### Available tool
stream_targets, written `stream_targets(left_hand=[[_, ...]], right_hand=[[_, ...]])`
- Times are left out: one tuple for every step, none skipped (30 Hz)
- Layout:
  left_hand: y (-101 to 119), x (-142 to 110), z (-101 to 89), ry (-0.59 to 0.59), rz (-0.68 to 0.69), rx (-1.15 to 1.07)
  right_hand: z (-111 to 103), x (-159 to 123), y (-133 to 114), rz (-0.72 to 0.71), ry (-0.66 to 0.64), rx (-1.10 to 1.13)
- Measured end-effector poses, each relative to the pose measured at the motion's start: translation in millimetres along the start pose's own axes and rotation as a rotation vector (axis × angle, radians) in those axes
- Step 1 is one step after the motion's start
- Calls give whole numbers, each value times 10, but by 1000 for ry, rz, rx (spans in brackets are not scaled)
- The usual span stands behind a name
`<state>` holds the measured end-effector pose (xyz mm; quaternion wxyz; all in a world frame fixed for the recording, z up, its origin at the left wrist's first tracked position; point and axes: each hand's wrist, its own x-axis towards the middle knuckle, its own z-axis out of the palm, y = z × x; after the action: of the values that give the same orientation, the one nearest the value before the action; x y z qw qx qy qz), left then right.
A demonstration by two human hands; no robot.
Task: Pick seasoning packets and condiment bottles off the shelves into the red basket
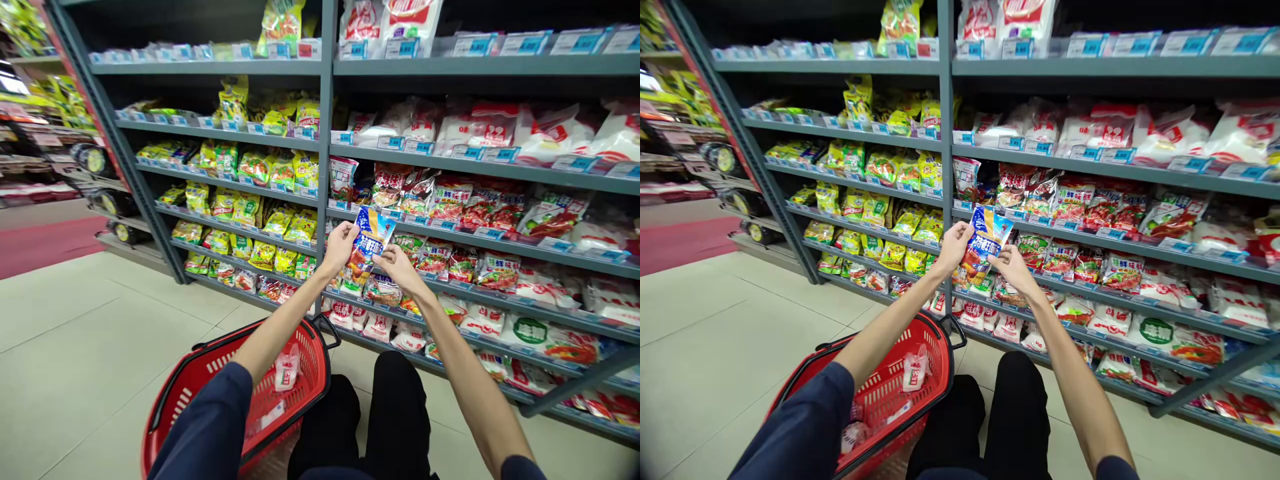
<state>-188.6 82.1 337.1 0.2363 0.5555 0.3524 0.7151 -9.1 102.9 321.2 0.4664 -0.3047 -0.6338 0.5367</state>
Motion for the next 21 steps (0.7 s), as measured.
stream_targets(left_hand=[[-7, 107, -9, -18, 5, 8], [-25, 221, -25, -41, 0, 21], [-54, 348, -49, -60, -13, 44], [-94, 490, -84, -66, -20, 89], [-145, 648, -128, -55, -11, 163], [-206, 815, -179, -32, 20, 268], [-278, 986, -234, -8, 77, 399], [-361, 1153, -286, 4, 147, 544], [-453, 1310, -331, 0, 217, 683], [-553, 1451, -367, -19, 274, 805], [-657, 1575, -391, -43, 313, 900], [-760, 1683, -404, -63, 339, 971], [-859, 1777, -410, -69, 354, 1026], [-948, 1862, -411, -67, 360, 1072], [-1027, 1942, -410, -64, 359, 1112], [-1092, 2022, -409, -59, 345, 1145], [-1144, 2103, -408, -54, 312, 1172], [-1184, 2185, -406, -54, 262, 1193], [-1216, 2265, -401, -57, 204, 1200], [-1243, 2341, -394, -53, 150, 1184], [-1266, 2409, -384, -38, 111, 1146]], right_hand=[[21, 85, -15, 13, -16, 30], [35, 166, -21, 21, -27, 70], [41, 246, -21, 23, -24, 116], [34, 326, -16, 20, -6, 159], [12, 408, -9, 16, 24, 191], [-24, 493, -2, 13, 64, 203], [-72, 582, 3, 10, 100, 193], [-130, 676, 3, 7, 126, 165], [-193, 775, -2, 2, 142, 124], [-254, 882, -14, -6, 148, 78], [-310, 996, -32, -19, 150, 32], [-357, 1119, -55, -34, 149, -13], [-391, 1253, -81, -48, 151, -56], [-412, 1395, -109, -62, 162, -102], [-419, 1545, -136, -79, 179, -153], [-415, 1698, -162, -98, 202, -210], [-401, 1851, -185, -117, 228, -274], [-379, 1998, -207, -134, 250, -340], [-352, 2134, -227, -145, 265, -404], [-321, 2254, -247, -149, 272, -463], [-288, 2356, -270, -152, 274, -514]])
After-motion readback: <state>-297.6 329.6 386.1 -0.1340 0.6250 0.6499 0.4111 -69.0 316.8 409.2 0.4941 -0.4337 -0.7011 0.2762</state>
